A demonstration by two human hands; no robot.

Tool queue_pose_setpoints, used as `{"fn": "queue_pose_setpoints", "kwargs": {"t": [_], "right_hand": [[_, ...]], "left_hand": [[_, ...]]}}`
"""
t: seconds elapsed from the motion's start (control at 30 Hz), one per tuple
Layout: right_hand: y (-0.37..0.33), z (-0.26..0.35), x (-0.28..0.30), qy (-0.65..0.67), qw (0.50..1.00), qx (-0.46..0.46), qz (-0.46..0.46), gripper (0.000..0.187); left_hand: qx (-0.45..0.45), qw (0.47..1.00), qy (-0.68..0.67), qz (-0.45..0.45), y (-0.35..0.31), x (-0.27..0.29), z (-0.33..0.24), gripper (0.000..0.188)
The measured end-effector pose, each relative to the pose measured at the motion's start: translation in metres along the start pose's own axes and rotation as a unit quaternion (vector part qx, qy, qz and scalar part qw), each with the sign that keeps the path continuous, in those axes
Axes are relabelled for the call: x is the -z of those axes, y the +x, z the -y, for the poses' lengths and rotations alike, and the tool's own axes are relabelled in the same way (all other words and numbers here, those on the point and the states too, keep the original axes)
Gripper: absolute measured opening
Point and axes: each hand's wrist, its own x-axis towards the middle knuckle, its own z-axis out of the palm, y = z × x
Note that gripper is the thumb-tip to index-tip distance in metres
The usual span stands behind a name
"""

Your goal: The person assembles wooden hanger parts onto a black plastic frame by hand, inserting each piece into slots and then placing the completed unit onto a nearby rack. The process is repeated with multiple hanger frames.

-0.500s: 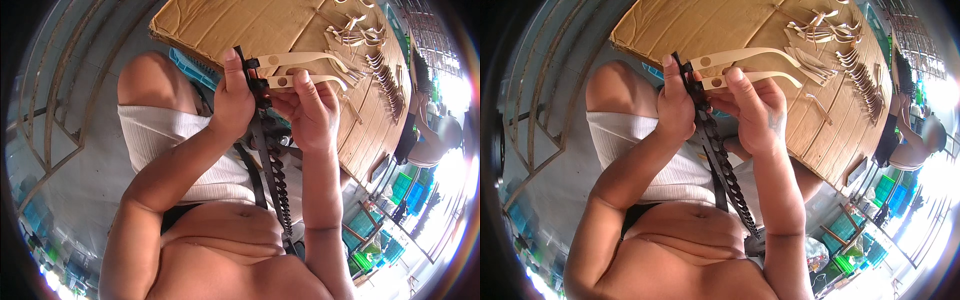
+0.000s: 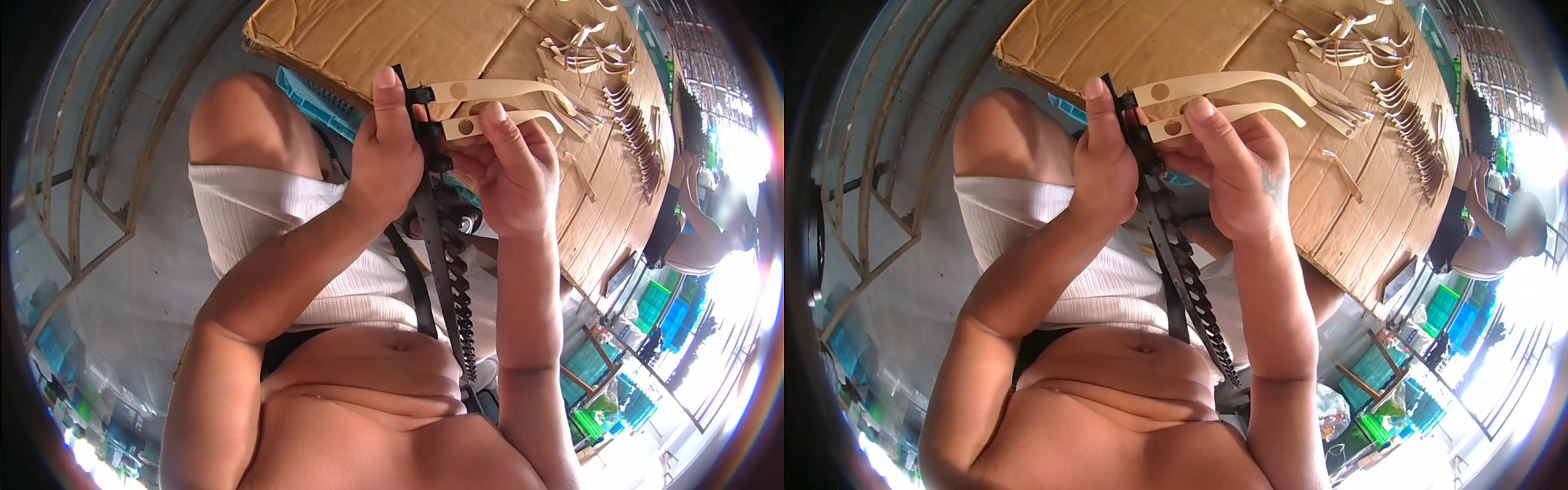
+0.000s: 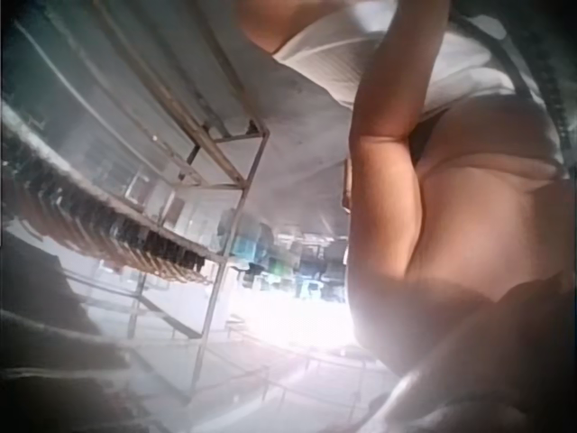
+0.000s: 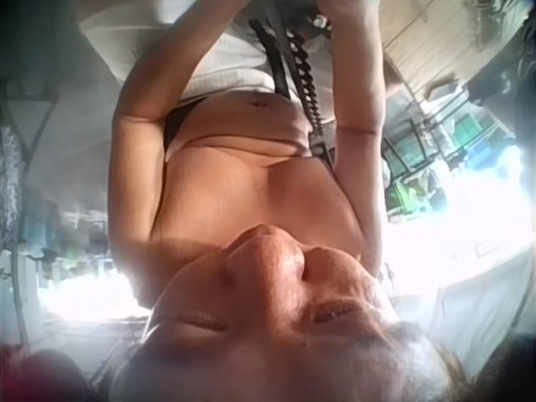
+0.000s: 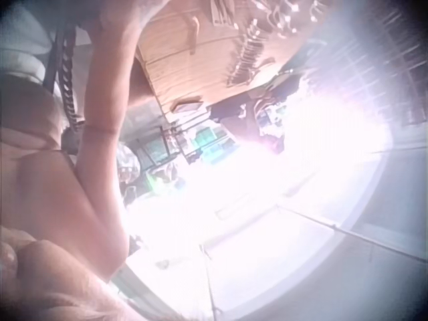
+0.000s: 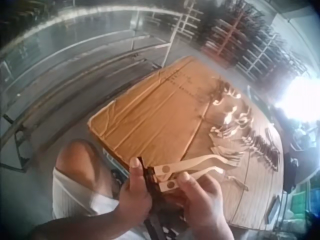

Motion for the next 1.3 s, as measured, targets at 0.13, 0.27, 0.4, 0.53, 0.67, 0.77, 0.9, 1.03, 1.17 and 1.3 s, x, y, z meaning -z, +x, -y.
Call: {"fn": "queue_pose_setpoints", "kwargs": {"t": [0.13,0.27,0.4,0.53,0.67,0.77,0.9,1.03,1.17,1.3], "right_hand": [[-0.004,-0.002,0.005,0.027,0.999,0.013,0.019,0.038],[-0.018,-0.001,0.029,-0.045,0.988,0.044,0.141,0.042],[-0.032,-0.001,0.112,-0.358,0.91,0.115,-0.175,0.018],[-0.038,0.019,0.191,-0.617,0.71,0.167,-0.295,0.033],[-0.036,0.023,0.22,-0.643,0.728,0.079,-0.225,0.031],[-0.036,0.022,0.216,-0.652,0.714,0.117,-0.227,0.024],[-0.04,0.009,0.172,-0.387,0.881,0.156,-0.223,0.021],[-0.058,-0.014,0.085,-0.116,0.973,0.169,-0.102,0.02],[-0.069,-0.029,0.05,0.034,0.992,0.121,0.033,0.018],[-0.084,-0.051,0.074,0.196,0.977,-0.033,0.083,0.016]], "left_hand": [[0.046,0.999,0.009,-0.019,-0.002,-0.001,0.0,0.07],[0.134,0.99,-0.019,0.03,-0.002,0.013,-0.007,0.063],[0.143,0.986,0.025,0.084,-0.008,0.019,-0.02,0.063],[0.137,0.99,0.028,0.007,-0.016,0.025,-0.014,0.074],[0.154,0.987,-0.034,-0.02,-0.011,0.03,0.001,0.076],[0.14,0.989,-0.038,-0.014,-0.01,0.033,0.006,0.076],[0.11,0.993,-0.037,0.008,-0.011,0.039,0.012,0.075],[0.025,0.997,-0.022,0.069,-0.012,0.04,0.012,0.07],[0.05,0.998,-0.028,0.002,-0.014,0.012,-0.007,0.063],[0.009,1.0,-0.018,0.018,0.012,-0.014,-0.022,0.059]]}}
